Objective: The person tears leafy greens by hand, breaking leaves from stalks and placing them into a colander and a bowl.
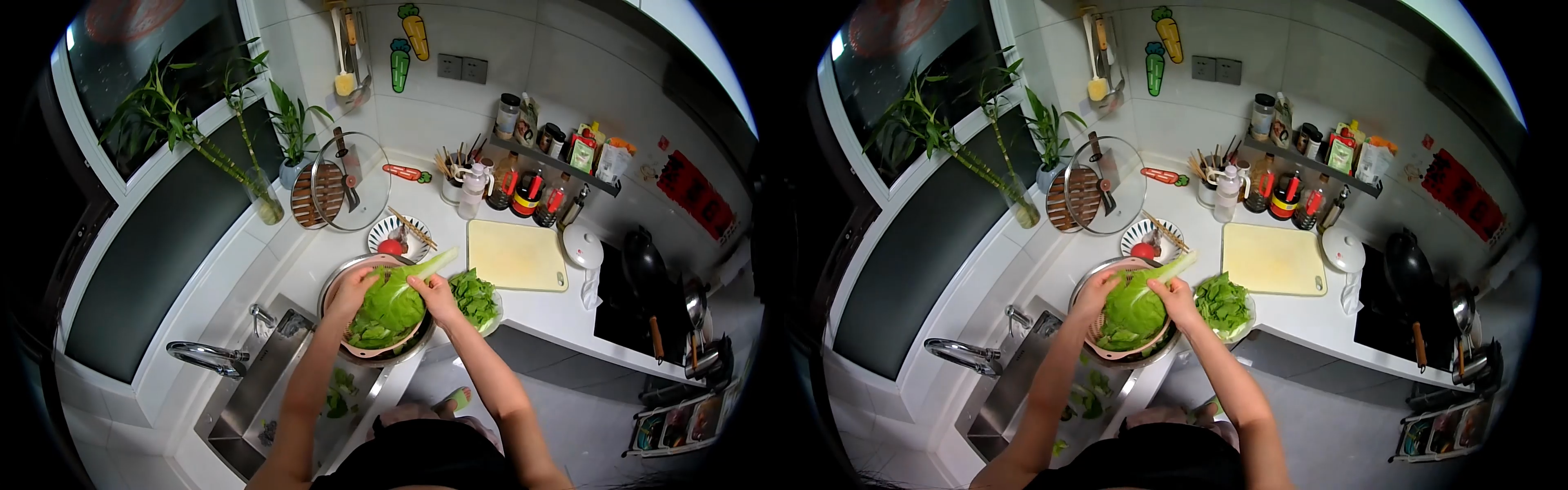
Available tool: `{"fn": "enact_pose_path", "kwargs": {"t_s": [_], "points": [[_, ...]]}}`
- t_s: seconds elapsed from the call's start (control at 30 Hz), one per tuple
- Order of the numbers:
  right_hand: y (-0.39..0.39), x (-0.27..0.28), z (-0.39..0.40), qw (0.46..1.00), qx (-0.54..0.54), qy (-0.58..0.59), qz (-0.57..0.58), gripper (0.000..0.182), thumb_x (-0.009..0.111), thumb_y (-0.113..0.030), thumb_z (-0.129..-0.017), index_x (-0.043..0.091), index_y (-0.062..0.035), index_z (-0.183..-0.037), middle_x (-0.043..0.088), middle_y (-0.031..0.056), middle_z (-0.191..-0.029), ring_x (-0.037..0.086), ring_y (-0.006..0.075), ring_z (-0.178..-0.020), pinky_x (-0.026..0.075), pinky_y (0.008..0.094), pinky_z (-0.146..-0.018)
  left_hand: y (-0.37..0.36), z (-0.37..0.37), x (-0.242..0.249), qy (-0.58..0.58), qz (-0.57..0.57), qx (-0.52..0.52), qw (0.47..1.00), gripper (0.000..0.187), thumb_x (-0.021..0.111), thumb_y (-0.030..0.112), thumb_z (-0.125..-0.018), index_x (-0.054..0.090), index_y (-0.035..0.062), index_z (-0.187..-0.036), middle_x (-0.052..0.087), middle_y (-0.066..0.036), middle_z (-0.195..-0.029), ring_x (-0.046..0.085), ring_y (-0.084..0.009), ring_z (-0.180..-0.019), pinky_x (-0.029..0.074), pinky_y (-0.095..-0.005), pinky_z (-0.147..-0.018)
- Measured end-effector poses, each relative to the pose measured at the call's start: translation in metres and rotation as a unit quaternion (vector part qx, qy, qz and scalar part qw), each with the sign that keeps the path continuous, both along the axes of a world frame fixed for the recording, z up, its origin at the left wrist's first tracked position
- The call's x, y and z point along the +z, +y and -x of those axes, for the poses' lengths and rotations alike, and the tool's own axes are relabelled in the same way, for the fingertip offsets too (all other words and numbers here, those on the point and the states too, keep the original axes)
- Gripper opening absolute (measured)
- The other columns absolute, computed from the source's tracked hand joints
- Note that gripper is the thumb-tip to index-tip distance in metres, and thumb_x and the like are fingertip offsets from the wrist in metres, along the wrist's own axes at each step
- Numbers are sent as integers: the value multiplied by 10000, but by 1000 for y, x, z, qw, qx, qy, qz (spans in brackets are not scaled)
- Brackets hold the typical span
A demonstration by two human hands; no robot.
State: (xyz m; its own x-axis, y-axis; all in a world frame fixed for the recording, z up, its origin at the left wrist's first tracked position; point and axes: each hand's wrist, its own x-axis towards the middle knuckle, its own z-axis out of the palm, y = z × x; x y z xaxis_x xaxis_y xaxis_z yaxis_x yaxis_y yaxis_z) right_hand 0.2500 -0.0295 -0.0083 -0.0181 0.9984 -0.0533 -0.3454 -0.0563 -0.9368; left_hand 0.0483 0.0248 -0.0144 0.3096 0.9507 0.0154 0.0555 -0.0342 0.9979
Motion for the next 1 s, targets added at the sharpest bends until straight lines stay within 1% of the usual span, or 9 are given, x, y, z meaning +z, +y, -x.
{"fn": "enact_pose_path", "kwargs": {"t_s": [0.1,0.2,0.33,0.47,0.53,0.7,0.8,0.93,1.0], "points": [[-7,-3,3,999,-46,-12,-2,231,626,-166,-889,619,7,-1042,659,34,-902,595,85,-766,483,230,-675,23,21,-22,-173,167,104,965,282,529,133,-931,544,-10,-1173,624,-98,-986,565,-124,-789,473,-248,-709],[-9,-7,-3,999,-34,-10,-4,233,621,-167,-892,621,12,-1041,657,36,-915,592,85,-776,479,232,-687,20,34,-14,-207,134,109,963,237,495,104,-938,546,10,-1150,599,-85,-878,534,-108,-709,438,-221,-600],[-13,4,-1,999,17,-29,2,248,614,-179,-897,618,10,-1057,652,39,-930,592,89,-807,481,242,-715,16,34,7,-129,106,-90,982,161,496,109,-932,550,39,-1066,546,-48,-819,533,-103,-728,417,-227,-608],[-10,6,11,997,61,-39,-6,263,611,-192,-897,612,2,-1076,647,33,-931,595,90,-814,485,247,-719,-13,-5,51,-26,110,-84,990,111,522,124,-921,538,42,-994,548,-36,-857,528,-127,-761,428,-254,-697],[-9,5,16,997,62,-43,-4,262,616,-200,-894,620,2,-1060,646,26,-903,593,86,-790,483,244,-702,-21,-16,55,145,-182,-94,968,171,545,202,-916,519,33,-934,539,-51,-795,527,-132,-751,425,-283,-693],[-9,-12,19,986,-19,-155,-62,248,637,-240,-876,654,-5,-952,598,2,-663,496,67,-593,425,254,-554,-10,-24,30,108,-141,-150,973,167,560,181,-917,485,32,-904,491,-10,-792,451,-86,-795,387,-244,-743],[-4,-25,19,971,-38,-224,-80,237,616,-195,-898,624,11,-1017,613,-7,-803,518,44,-697,438,219,-634,-13,-29,17,85,-98,-72,989,144,552,178,-923,496,47,-900,473,5,-733,451,-74,-693,399,-222,-638],[-11,-15,16,970,-60,-233,-21,222,616,-200,-900,639,16,-948,603,-2,-778,502,54,-670,431,227,-615,14,-2,-5,-188,161,148,958,155,509,204,-945,536,77,-1030,529,0,-767,487,-62,-638,394,-199,-524],[-17,-1,7,976,-36,-214,-15,222,613,-198,-901,635,15,-958,612,6,-792,522,60,-685,443,231,-625,20,20,-3,-106,130,131,977,165,471,172,-956,525,88,-1088,525,11,-750,459,-56,-602,394,-194,-531]]}}
